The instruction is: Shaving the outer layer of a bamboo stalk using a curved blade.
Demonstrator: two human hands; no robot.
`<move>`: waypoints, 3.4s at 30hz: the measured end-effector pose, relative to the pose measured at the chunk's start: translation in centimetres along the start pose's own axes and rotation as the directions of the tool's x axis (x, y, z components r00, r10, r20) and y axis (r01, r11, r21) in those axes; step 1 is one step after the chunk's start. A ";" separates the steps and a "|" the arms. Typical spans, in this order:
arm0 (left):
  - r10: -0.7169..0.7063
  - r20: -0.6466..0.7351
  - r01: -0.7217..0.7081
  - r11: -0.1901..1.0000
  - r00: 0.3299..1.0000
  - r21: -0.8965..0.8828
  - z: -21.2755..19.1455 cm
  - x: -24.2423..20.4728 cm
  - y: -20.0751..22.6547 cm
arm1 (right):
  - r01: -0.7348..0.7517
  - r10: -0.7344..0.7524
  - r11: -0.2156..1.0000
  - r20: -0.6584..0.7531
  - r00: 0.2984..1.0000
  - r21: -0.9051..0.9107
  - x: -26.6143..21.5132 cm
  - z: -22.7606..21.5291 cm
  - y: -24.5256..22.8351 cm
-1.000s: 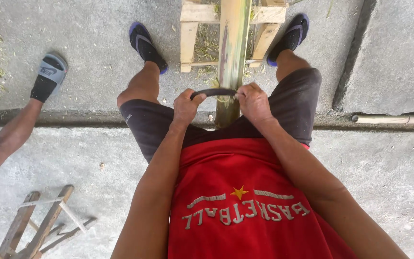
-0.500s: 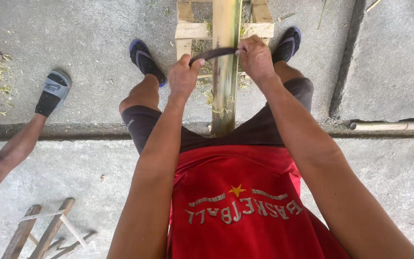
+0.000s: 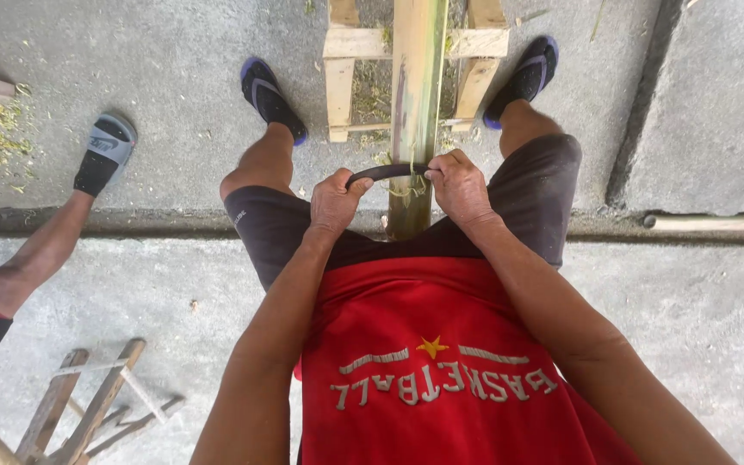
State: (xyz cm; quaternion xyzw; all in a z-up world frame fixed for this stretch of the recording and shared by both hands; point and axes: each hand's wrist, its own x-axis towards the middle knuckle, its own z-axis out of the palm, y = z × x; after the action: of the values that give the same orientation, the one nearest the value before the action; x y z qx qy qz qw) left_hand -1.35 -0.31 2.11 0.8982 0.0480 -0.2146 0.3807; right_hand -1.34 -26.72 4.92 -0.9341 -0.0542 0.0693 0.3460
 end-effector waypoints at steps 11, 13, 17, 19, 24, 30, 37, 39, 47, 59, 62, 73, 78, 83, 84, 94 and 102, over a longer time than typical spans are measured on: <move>-0.033 -0.099 0.039 0.998 0.995 0.052 -3.2 8.9 6.2 | 0.036 -0.032 0.996 0.056 0.998 -0.086 12.0 -1.2 3.8; -0.028 -0.194 0.031 0.999 0.981 0.014 -3.8 11.0 8.3 | -0.066 0.082 0.986 0.099 0.992 -0.155 15.3 -2.3 3.8; -0.076 -0.141 0.084 0.995 0.987 0.056 -3.4 10.5 8.6 | -0.073 0.082 0.988 0.063 0.995 -0.140 14.5 -1.5 4.9; -0.161 -0.039 0.164 0.982 0.986 0.089 -3.0 8.8 7.8 | -0.077 0.086 0.989 0.068 0.994 -0.130 12.0 -1.7 4.0; -0.134 0.037 0.130 0.986 0.990 0.100 -1.5 1.7 4.1 | -0.021 0.020 1.000 0.020 1.000 0.022 2.1 0.8 3.3; 0.020 0.013 -0.021 0.993 1.000 0.113 -1.8 0.8 3.5 | 0.034 -0.035 0.999 0.023 0.999 0.034 0.7 1.1 3.2; -0.085 -0.064 0.092 0.990 0.994 0.103 -2.9 6.3 7.7 | 0.157 -0.172 0.984 -0.220 0.960 -0.084 9.1 -1.5 2.9; -0.135 -0.029 0.138 0.983 0.990 0.120 -2.5 5.5 7.8 | -0.009 0.007 1.000 -0.072 0.997 -0.018 7.8 -0.7 3.4; -0.047 0.080 0.029 0.977 0.996 0.213 -2.0 0.0 5.2 | 0.006 0.000 0.993 -0.045 0.999 0.122 -1.1 1.6 3.9; 0.015 0.125 -0.050 0.958 0.992 0.283 -2.6 1.0 6.1 | -0.233 0.219 0.972 0.213 0.952 0.040 -1.5 1.6 4.3; -0.020 0.083 0.001 0.977 0.996 0.214 -1.0 0.3 3.7 | -0.203 0.199 0.977 0.069 0.978 0.063 -1.2 1.6 3.3; -0.100 -0.154 0.089 0.993 0.983 -0.076 0.7 2.1 0.8 | -0.134 0.128 0.990 -0.105 0.986 -0.053 0.9 0.0 2.5; -0.460 -0.008 0.178 0.359 0.888 -0.916 -1.0 3.3 -0.4 | -0.108 0.087 0.984 -0.148 0.985 -0.141 4.4 -1.3 0.2; -0.278 0.119 0.162 0.139 0.953 -0.977 -2.1 1.3 1.0 | -0.117 0.114 0.971 -0.022 0.993 -0.206 4.4 2.8 0.4; -0.246 0.140 0.152 0.032 0.959 -0.988 -2.6 1.1 1.8 | -0.082 0.070 0.973 -0.065 0.995 -0.215 4.7 3.8 1.1; -0.178 0.241 0.239 -0.034 0.954 -0.970 -2.8 1.9 2.6 | -0.216 0.236 0.901 0.007 0.972 -0.377 18.1 1.5 1.9; -0.188 0.139 0.136 -0.027 0.972 -0.990 -3.1 4.0 2.6 | -0.477 0.364 0.830 -0.368 0.856 -0.289 28.7 -0.5 10.2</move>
State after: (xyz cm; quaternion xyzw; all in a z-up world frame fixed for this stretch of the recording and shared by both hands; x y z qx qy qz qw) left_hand 3.97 -0.26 4.00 0.3554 0.2968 -0.1435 0.8746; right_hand 27.56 -30.41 -4.03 -0.9700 0.1955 -0.0082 0.1439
